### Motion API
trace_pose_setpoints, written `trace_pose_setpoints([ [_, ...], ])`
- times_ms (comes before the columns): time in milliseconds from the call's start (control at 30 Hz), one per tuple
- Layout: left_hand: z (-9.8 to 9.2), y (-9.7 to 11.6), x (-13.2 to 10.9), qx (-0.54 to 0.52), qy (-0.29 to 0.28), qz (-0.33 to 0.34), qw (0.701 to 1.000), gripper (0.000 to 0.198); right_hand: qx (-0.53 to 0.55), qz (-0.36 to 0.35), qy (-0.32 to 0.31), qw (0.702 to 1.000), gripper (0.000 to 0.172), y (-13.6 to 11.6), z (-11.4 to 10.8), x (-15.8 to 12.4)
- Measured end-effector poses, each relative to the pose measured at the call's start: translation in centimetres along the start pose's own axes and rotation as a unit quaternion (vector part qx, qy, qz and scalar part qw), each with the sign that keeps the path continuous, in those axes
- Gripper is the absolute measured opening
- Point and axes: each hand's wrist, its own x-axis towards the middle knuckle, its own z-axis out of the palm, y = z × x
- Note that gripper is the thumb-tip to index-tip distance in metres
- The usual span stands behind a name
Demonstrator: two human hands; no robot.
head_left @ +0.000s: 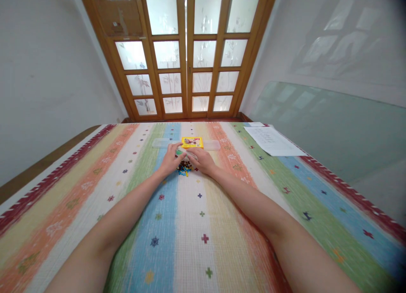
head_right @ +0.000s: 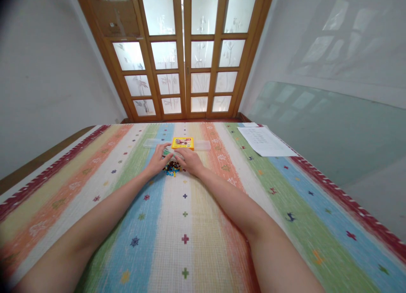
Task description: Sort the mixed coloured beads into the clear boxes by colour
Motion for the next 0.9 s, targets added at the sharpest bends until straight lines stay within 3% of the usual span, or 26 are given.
trace_pose_setpoints([
  [233,0.3,1.3,-0.2,0.048,-0.007,0.015,0.999,0.055,-0.033,0.031,0.005,0.999,0.033,-0.7,0.1,0.0],
  [633,-0.2,1.1,0.1,0.006,-0.013,0.017,1.000,0.059,-0.125,0.051,0.020,0.991,0.034,-3.0,0.9,0.2],
  [800,0.2,2.3,-0.2,0.032,-0.019,0.019,0.999,0.063,-0.178,0.154,0.007,0.972,0.035,-2.4,0.3,0.6],
  [900,0.2,2.5,-0.2,0.019,-0.008,0.010,1.000,0.065,-0.167,0.131,0.019,0.977,0.038,-1.9,-0.1,0.7],
])
